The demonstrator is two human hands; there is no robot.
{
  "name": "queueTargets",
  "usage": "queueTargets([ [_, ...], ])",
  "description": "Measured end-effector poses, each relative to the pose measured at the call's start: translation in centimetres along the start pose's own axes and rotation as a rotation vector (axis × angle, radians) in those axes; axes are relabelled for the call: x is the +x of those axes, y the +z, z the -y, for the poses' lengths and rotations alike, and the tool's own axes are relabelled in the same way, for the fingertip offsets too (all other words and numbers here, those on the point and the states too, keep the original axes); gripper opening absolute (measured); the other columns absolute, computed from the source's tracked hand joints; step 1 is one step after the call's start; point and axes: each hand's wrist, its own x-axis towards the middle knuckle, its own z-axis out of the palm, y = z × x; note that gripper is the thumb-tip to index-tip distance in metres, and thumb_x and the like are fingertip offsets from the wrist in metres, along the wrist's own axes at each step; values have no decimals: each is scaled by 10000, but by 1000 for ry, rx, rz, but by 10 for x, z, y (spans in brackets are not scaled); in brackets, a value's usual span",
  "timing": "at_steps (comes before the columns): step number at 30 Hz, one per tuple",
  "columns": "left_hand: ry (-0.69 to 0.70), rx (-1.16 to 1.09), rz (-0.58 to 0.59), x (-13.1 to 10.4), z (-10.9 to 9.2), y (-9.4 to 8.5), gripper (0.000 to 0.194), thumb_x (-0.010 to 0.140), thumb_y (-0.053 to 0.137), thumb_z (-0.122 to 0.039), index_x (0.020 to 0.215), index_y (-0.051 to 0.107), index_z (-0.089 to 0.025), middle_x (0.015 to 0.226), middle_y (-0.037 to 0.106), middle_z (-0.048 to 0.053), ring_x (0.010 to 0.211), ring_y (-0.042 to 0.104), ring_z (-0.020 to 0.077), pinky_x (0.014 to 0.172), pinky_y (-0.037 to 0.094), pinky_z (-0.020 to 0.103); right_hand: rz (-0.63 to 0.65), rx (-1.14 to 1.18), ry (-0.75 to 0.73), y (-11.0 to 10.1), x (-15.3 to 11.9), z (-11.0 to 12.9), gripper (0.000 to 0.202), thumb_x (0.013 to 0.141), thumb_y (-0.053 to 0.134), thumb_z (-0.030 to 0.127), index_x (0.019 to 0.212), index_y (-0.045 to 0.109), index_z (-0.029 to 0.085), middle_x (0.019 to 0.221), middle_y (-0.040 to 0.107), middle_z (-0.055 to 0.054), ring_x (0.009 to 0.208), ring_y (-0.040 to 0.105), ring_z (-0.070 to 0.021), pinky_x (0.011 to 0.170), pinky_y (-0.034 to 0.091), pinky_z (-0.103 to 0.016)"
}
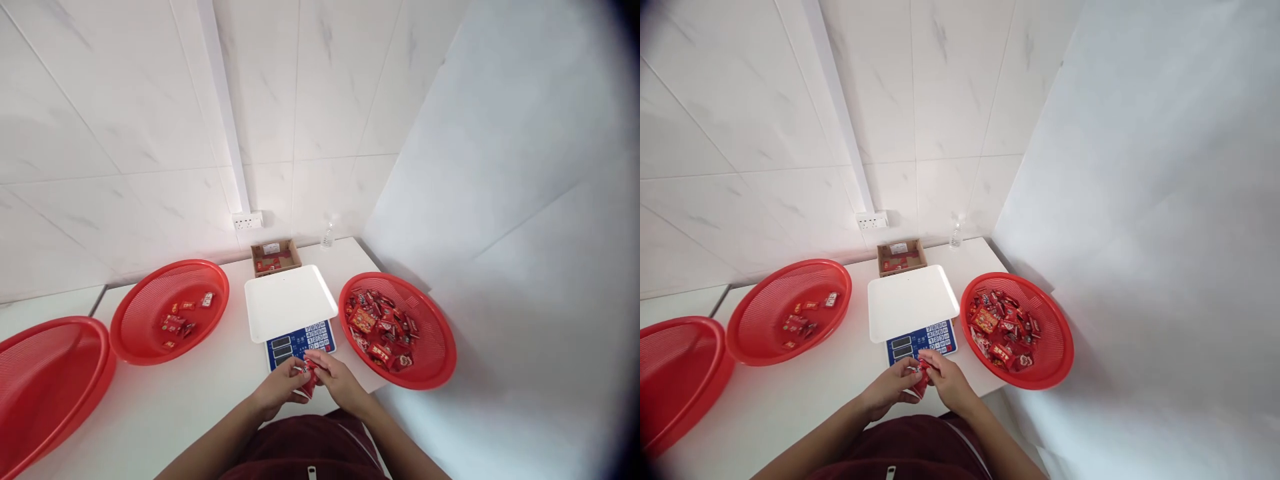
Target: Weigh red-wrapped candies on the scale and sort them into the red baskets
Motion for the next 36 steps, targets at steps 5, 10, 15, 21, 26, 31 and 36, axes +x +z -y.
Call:
queueTargets([
  [5,124,121,-162,15,-13,-19,466,683,645,-548,953,520,-190,830,596,9,708,532,116,668,435,279,-178,-162,-40,-39,11,-13,507,778,538,318,1278,496,245,1341,520,-79,1117,572,-212,919,476,-394],
  [10,241,315,-464,44,-39,-53,445,718,612,-487,1022,530,-172,777,620,20,691,564,148,671,460,297,-558,-502,53,-132,37,-27,476,784,496,307,1230,540,146,1292,549,-134,1217,488,-248,1047,353,-412],
  [15,205,437,-675,68,-51,-71,516,743,597,-302,1235,500,-179,1059,649,103,820,626,187,738,480,307,-481,-833,143,-178,65,-42,515,806,458,275,1302,481,139,1386,456,-134,1303,383,-251,1069,304,-395],
  [21,291,600,-852,69,-43,-61,502,748,558,-267,1246,513,-217,1415,403,139,762,637,152,847,474,357,-317,-1047,252,-180,61,-69,543,770,478,230,1313,487,245,1454,382,-65,1382,201,-294,1068,213,-520],
  [26,205,445,-790,47,-30,-41,499,743,550,-402,1194,535,-188,1061,641,100,766,641,198,749,495,360,-192,-1037,299,-202,37,-72,296,757,516,350,976,697,267,1293,553,-52,1295,357,-304,1036,261,-500],
  [31,108,407,-749,38,-27,-27,532,732,525,-473,1167,543,-169,713,635,23,766,637,222,705,480,347,-372,-1070,307,-212,54,-66,478,816,454,385,1254,551,217,1425,400,-116,1328,312,-303,1037,291,-452],
  [36,137,441,-722,45,-31,-21,506,721,539,-477,1134,576,-187,638,597,-7,726,626,209,701,465,337,-312,-1092,544,-201,84,-73,837,761,551,488,1464,129,323,1557,50,-107,1404,-25,-375,1014,178,-639],
])
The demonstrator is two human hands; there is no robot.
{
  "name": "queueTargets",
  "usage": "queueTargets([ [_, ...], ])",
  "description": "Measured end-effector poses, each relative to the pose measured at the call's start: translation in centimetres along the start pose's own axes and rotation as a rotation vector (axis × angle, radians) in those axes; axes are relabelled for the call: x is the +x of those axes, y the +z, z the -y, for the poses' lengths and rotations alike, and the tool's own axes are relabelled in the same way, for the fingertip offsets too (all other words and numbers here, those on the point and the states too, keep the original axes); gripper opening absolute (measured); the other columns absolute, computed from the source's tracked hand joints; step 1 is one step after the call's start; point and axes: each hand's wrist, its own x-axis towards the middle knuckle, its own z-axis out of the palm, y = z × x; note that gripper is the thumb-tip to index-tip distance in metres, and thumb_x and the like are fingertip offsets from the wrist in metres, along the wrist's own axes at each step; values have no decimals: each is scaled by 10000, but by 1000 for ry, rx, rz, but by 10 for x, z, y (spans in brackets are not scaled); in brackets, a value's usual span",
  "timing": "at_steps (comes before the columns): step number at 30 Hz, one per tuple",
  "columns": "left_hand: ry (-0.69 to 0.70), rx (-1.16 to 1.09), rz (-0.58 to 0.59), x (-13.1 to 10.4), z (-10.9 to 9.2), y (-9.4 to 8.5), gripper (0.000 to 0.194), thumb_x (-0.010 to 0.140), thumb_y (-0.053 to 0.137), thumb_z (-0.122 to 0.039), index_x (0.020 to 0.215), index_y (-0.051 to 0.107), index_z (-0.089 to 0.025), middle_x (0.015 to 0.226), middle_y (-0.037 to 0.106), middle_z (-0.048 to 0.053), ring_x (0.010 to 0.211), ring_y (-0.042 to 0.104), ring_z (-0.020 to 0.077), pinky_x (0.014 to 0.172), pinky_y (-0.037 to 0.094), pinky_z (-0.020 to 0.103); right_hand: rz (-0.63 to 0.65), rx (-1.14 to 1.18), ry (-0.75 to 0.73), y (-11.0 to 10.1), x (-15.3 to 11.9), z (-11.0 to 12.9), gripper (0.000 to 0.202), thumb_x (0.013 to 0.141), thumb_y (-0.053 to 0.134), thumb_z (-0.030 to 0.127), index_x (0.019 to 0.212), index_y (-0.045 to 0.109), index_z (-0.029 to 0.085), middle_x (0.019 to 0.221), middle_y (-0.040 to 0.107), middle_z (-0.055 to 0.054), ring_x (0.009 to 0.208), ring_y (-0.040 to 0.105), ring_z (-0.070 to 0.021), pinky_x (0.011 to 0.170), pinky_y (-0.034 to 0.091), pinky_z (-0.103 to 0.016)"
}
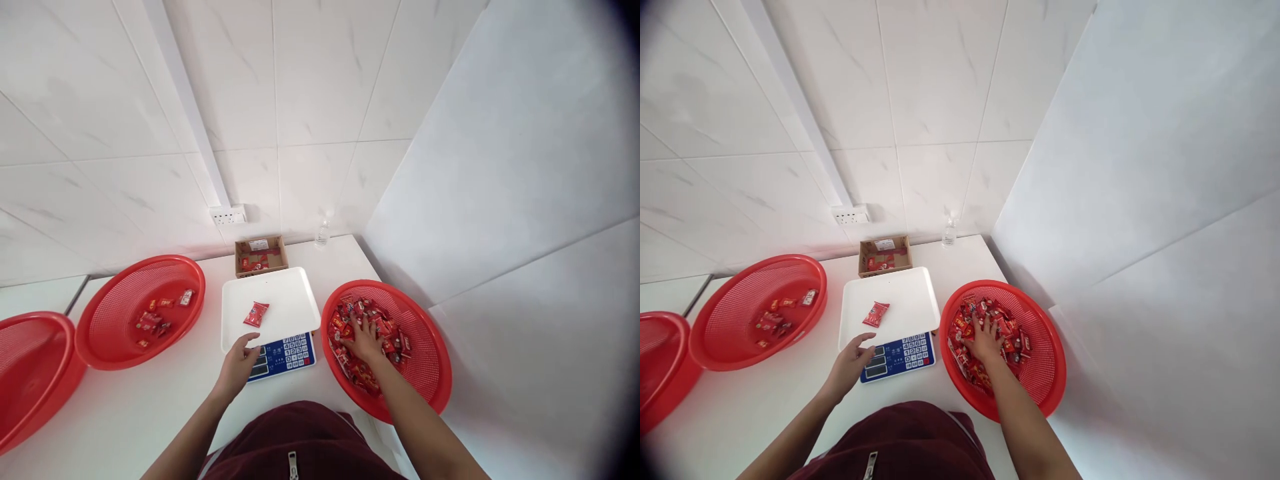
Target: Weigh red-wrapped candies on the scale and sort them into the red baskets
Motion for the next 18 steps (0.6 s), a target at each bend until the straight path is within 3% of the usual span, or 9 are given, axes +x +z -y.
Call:
queueTargets([
  [2,17,9,8,0,-2,1,478,727,538,-462,1118,591,-192,639,591,-7,733,626,209,712,463,338,-27,-28,-9,4,3,0,816,774,541,463,1462,119,337,1555,69,-100,1406,-22,-363,1011,179,-640],
  [4,18,8,22,-1,-1,0,456,731,535,-448,1099,603,-187,649,601,1,748,630,213,715,465,340,-88,-41,-45,6,3,-7,706,797,508,337,1443,223,318,1535,169,-96,1405,64,-340,1013,237,-588],
  [8,31,8,42,-2,5,-3,407,712,544,-434,1021,624,-181,791,672,45,757,631,207,723,475,341,-223,47,-162,3,2,-27,499,755,404,106,1226,539,194,1332,480,-129,1231,434,-249,952,375,-359],
  [10,46,-1,47,-3,8,-4,398,696,545,-434,998,621,-186,922,684,63,761,626,196,730,481,338,-287,179,-173,0,3,-37,423,735,414,113,1110,595,188,1173,585,-113,1054,561,-216,881,414,-305],
  [14,45,-33,68,-4,12,-7,418,685,538,-439,1006,608,-182,993,674,78,782,625,193,758,488,342,-483,597,-9,-5,7,-51,282,695,527,249,960,614,211,881,672,-57,828,626,-227,766,467,-329],
  [18,42,-76,100,-7,10,-8,431,681,550,-457,1007,610,-182,975,672,77,798,623,197,769,490,348,-640,988,144,-12,5,-54,312,613,628,353,888,599,207,812,676,-26,730,631,-211,679,507,-333],
])
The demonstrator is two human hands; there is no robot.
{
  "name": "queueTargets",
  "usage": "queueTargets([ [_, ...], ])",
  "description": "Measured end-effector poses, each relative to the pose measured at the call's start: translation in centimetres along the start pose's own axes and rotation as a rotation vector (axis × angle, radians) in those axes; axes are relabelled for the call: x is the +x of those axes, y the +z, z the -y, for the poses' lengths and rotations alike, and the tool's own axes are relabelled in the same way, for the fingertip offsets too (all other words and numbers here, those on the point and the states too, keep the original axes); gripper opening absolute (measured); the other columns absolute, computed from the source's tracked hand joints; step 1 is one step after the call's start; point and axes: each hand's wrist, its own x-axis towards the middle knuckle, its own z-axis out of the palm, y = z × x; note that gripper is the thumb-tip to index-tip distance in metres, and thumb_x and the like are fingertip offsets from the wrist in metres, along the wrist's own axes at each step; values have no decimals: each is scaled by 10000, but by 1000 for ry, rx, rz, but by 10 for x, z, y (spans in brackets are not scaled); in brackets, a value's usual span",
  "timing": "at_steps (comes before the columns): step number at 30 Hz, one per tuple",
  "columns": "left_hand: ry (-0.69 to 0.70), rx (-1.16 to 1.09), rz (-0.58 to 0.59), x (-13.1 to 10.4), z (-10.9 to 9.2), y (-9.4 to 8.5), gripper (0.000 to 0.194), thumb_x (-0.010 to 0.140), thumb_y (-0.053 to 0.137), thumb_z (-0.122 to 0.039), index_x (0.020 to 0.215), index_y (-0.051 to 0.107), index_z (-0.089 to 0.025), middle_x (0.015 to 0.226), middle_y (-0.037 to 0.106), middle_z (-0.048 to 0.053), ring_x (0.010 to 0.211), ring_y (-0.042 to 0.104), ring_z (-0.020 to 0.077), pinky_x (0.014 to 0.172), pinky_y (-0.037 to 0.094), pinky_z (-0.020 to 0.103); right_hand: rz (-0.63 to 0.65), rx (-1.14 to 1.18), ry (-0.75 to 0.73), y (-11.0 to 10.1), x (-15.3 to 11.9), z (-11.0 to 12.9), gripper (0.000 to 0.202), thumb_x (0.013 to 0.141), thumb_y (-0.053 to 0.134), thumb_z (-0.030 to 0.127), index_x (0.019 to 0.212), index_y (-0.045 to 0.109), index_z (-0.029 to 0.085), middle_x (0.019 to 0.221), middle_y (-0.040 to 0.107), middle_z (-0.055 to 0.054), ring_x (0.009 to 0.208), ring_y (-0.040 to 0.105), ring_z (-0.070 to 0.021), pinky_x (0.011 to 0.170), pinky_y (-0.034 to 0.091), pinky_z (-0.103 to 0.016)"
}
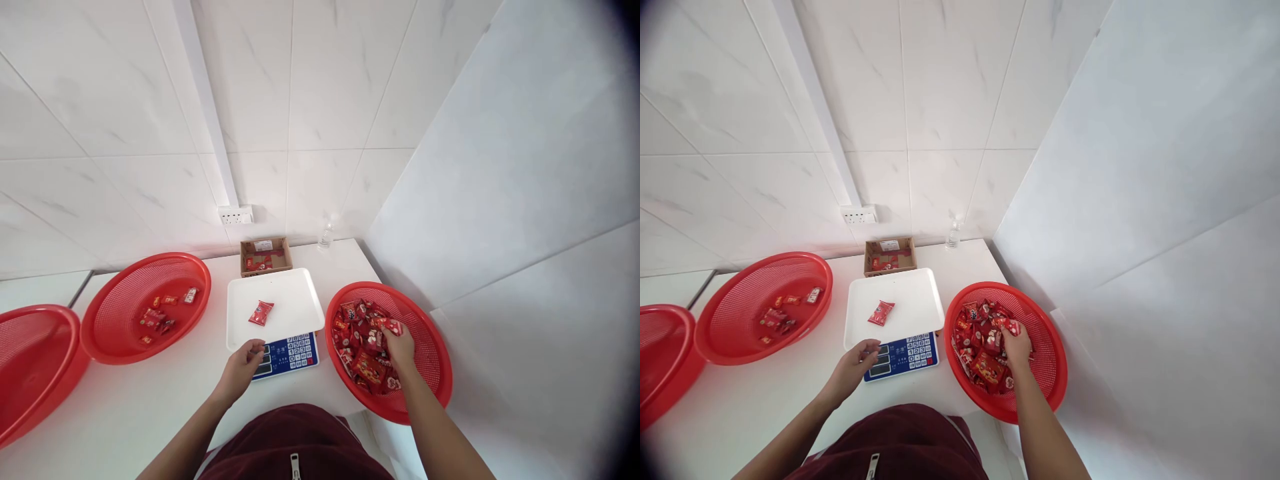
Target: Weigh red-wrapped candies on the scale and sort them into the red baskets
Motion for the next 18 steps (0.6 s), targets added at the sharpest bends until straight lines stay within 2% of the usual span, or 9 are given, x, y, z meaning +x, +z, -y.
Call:
queueTargets([
  [2,-9,-28,20,-1,-2,0,439,676,563,-475,998,611,-181,974,668,76,802,619,197,765,491,348,-35,275,127,-4,-2,11,362,549,683,344,871,589,208,776,667,1,684,628,-188,638,524,-321],
  [4,-32,-68,53,-3,-6,1,447,676,575,-493,993,606,-180,981,659,75,808,615,195,769,490,350,-2,510,220,-9,-7,28,395,497,728,312,847,576,210,739,653,25,659,624,-172,633,536,-318],
  [8,-94,-233,214,-12,-20,6,489,684,634,-492,1054,573,-178,1068,621,94,920,601,204,839,471,362,252,691,243,-12,-34,75,372,512,773,266,820,570,219,773,664,28,721,634,-160,698,539,-305],
  [12,-173,-582,475,-23,-38,20,654,722,655,-490,1292,413,-280,1335,467,136,1136,521,255,854,470,423,565,671,174,12,-98,116,351,615,751,313,905,569,236,836,672,13,760,639,-171,726,532,-326],
  [14,-195,-757,543,-25,-43,30,693,732,651,-500,1326,339,-327,1321,474,127,1102,549,250,812,490,443,698,605,129,31,-136,128,369,642,736,347,942,552,237,843,668,3,759,636,-180,734,527,-347],
  [16,-200,-851,505,-23,-43,38,663,707,678,-503,1261,378,-298,1125,587,85,928,620,207,749,515,408,806,452,10,48,-169,136,354,668,716,384,941,556,226,873,665,-18,817,627,-194,788,511,-360],
  [18,-208,-866,377,-21,-37,39,601,666,717,-495,1141,431,-263,934,617,19,752,625,147,665,524,329,910,307,-128,58,-192,140,343,713,670,429,965,565,221,958,660,-41,913,609,-207,867,480,-368],
])
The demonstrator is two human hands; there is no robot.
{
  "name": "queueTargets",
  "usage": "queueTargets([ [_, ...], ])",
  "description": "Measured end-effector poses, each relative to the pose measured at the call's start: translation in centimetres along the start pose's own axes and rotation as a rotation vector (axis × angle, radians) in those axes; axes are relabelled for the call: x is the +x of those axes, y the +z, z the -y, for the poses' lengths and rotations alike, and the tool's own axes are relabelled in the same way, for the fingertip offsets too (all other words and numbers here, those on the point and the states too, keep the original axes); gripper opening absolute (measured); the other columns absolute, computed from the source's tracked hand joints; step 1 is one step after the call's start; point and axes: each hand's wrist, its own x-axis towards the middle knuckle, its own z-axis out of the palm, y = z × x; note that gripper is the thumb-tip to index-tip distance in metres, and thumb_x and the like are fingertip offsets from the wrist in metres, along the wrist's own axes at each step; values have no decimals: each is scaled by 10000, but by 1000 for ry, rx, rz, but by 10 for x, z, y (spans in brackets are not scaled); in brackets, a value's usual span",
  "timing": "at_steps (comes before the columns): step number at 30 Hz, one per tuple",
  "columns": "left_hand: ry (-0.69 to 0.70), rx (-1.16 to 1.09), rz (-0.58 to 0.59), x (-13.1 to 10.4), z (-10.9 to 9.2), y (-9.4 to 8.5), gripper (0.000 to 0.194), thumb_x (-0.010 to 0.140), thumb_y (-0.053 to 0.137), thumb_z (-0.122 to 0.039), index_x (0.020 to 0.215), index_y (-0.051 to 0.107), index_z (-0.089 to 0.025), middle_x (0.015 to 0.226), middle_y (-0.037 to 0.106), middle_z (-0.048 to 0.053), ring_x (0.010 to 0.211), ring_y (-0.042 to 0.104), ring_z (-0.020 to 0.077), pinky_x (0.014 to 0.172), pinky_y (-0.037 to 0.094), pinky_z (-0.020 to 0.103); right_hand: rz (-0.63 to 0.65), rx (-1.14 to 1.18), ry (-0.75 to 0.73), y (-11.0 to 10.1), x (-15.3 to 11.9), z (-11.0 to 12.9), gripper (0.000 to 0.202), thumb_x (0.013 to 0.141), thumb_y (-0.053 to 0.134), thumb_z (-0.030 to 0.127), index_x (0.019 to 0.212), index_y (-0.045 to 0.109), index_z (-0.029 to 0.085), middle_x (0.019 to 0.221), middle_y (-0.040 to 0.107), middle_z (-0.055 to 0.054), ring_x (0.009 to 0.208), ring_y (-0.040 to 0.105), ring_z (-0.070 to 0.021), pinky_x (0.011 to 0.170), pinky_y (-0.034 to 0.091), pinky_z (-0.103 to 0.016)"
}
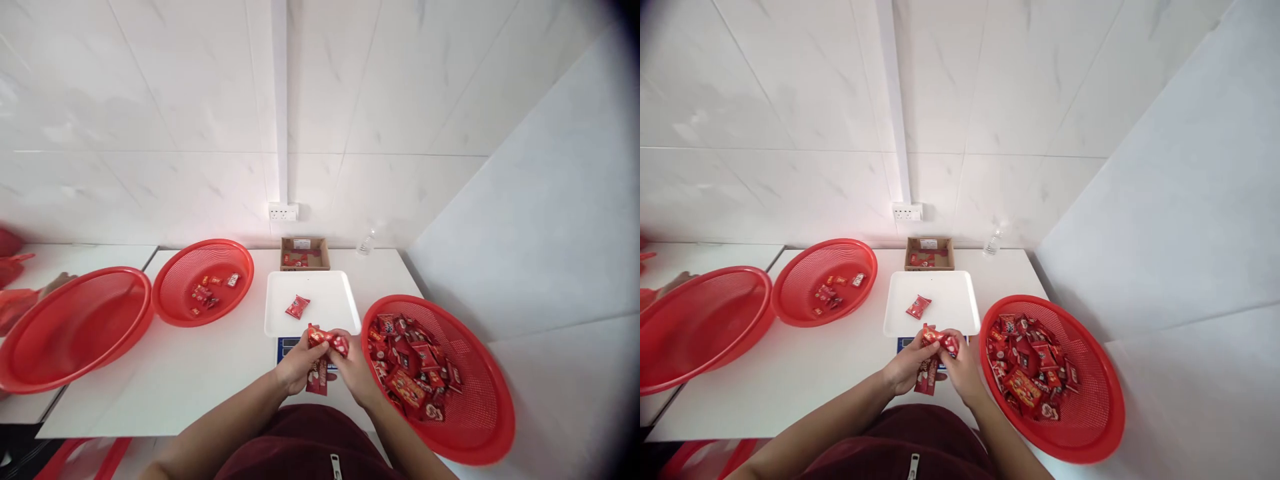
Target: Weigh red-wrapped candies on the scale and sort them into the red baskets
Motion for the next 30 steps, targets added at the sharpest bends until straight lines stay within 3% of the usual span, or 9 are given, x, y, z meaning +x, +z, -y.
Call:
queueTargets([
  [3,17,66,-174,-3,6,-19,525,659,704,-531,1008,447,-235,705,554,-57,524,518,69,468,415,180,194,-96,-20,16,-4,0,390,779,577,493,1058,563,222,1092,637,-58,1025,579,-214,952,430,-380],
  [6,-30,116,-202,-13,9,-41,530,669,665,-580,1006,443,-236,590,466,-96,404,364,26,380,224,136,289,-73,72,21,-2,-7,449,781,555,539,1094,569,217,1139,627,-70,1045,581,-231,917,459,-391],
  [11,-24,75,-246,-29,9,-66,521,640,703,-539,975,449,-231,584,451,-99,401,331,15,393,163,147,84,34,213,18,25,-28,472,693,643,542,1031,597,216,1066,653,-75,994,613,-257,823,524,-394],
  [14,-13,63,-296,-35,8,-78,499,643,698,-516,968,451,-229,586,454,-98,413,359,21,396,178,150,-37,-42,157,10,47,-32,583,703,614,534,1189,531,222,1176,606,-90,1091,577,-261,898,499,-396],
  [18,33,163,-288,-42,8,-87,461,677,659,-499,986,461,-219,623,518,-78,404,376,32,377,216,161,-212,-428,-59,7,53,-27,750,694,593,551,1325,431,178,1415,414,-130,1342,317,-292,1085,305,-450],
  [21,83,327,-240,-45,8,-85,402,709,634,-480,946,468,-200,566,518,-81,354,328,37,353,233,177,22,-484,-89,22,36,-24,622,726,550,590,1197,564,184,1290,555,-123,1228,465,-291,1023,365,-445],
  [24,112,464,-188,-46,7,-79,402,690,675,-440,937,482,-188,569,534,-76,349,337,34,350,237,178,381,-448,44,43,15,-20,481,771,498,606,910,677,182,860,708,-68,806,636,-223,743,488,-348],
  [27,102,496,-138,-47,8,-76,420,706,658,-487,943,498,-180,551,515,-80,341,324,28,347,216,174,427,-459,77,51,1,-13,436,765,526,589,664,631,178,615,633,-11,595,551,-151,590,418,-273],
  [30,65,442,-60,-48,9,-76,449,755,555,-585,937,514,-177,500,443,-96,327,286,27,338,182,175,466,-345,154,47,-6,-6,417,738,576,572,637,598,168,592,596,8,570,513,-126,562,383,-255],
])
